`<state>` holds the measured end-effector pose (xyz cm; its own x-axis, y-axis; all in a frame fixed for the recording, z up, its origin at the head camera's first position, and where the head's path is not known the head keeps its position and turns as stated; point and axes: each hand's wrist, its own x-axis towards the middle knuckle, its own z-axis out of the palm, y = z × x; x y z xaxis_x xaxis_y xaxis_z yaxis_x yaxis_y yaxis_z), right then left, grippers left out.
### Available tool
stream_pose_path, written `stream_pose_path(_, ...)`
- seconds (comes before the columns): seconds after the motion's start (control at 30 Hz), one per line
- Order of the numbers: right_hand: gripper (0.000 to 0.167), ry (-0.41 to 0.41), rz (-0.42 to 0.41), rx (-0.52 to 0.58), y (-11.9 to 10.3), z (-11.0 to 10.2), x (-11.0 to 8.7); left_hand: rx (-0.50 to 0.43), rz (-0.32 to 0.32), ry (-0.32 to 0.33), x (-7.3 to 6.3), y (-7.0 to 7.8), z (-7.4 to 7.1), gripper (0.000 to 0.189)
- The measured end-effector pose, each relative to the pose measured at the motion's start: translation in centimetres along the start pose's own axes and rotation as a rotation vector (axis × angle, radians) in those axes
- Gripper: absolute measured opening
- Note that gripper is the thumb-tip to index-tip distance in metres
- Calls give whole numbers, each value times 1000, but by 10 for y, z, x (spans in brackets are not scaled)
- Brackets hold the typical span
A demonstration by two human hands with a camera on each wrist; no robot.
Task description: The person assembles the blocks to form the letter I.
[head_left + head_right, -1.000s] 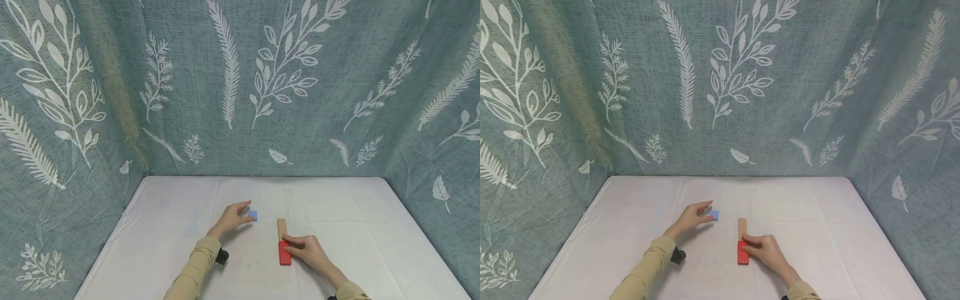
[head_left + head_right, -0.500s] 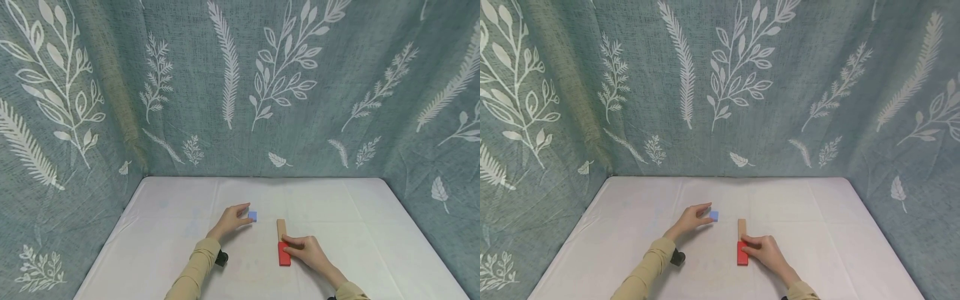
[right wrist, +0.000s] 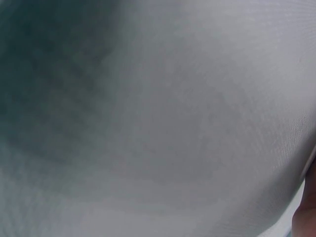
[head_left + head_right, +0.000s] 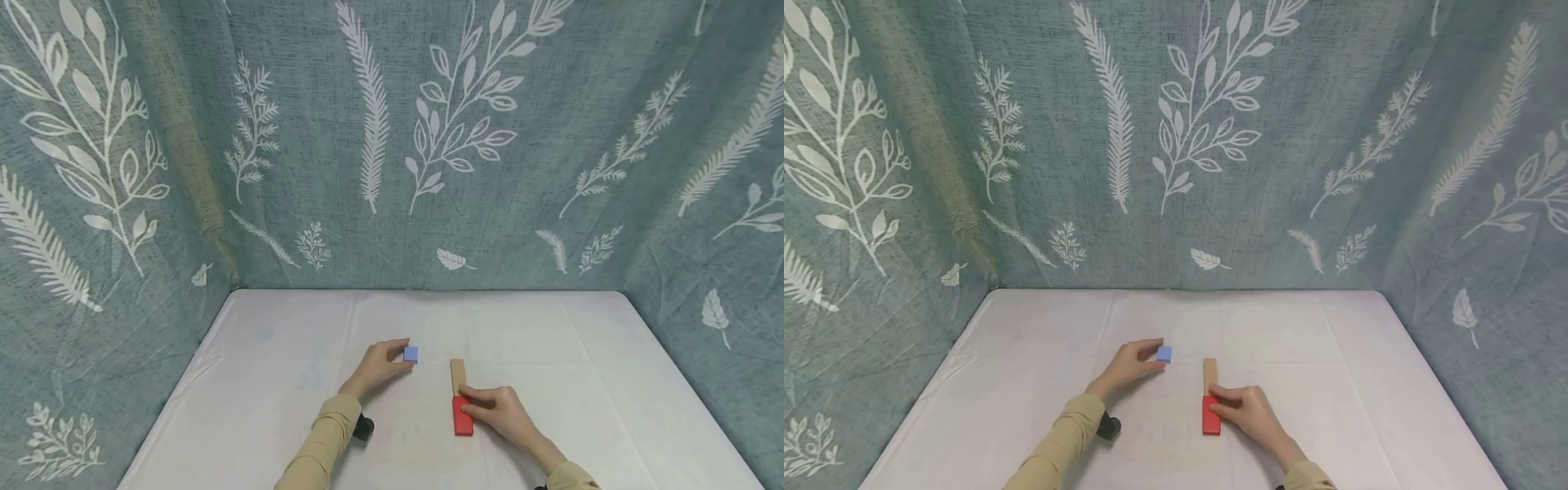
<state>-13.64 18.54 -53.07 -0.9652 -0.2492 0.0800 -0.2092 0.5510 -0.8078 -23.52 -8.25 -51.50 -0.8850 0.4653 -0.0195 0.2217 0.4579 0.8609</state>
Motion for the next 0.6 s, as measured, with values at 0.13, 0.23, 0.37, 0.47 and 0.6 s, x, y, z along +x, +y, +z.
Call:
stream_pose_path(0.13, 42, -5, 18, -1, -1, 1, 0, -4, 2, 20, -1, -1, 0, 49)
stream_pose_path(0.23, 42, -6, 20, -1, -1, 2, 0, -2, 4, 36, -1, -3, 0, 46)
stream_pose_path(0.37, 42, -4, 13, 2, -2, 2, -1, 22, 26, 52, 0, -6, 1, 42)
stream_pose_path(0.47, 42, -4, 15, 5, -2, 2, -1, 41, 46, 64, 0, -8, 1, 40)
stream_pose_path(0.6, 43, -5, 26, 8, -3, 2, -1, 48, 73, 84, 1, -10, 2, 36)
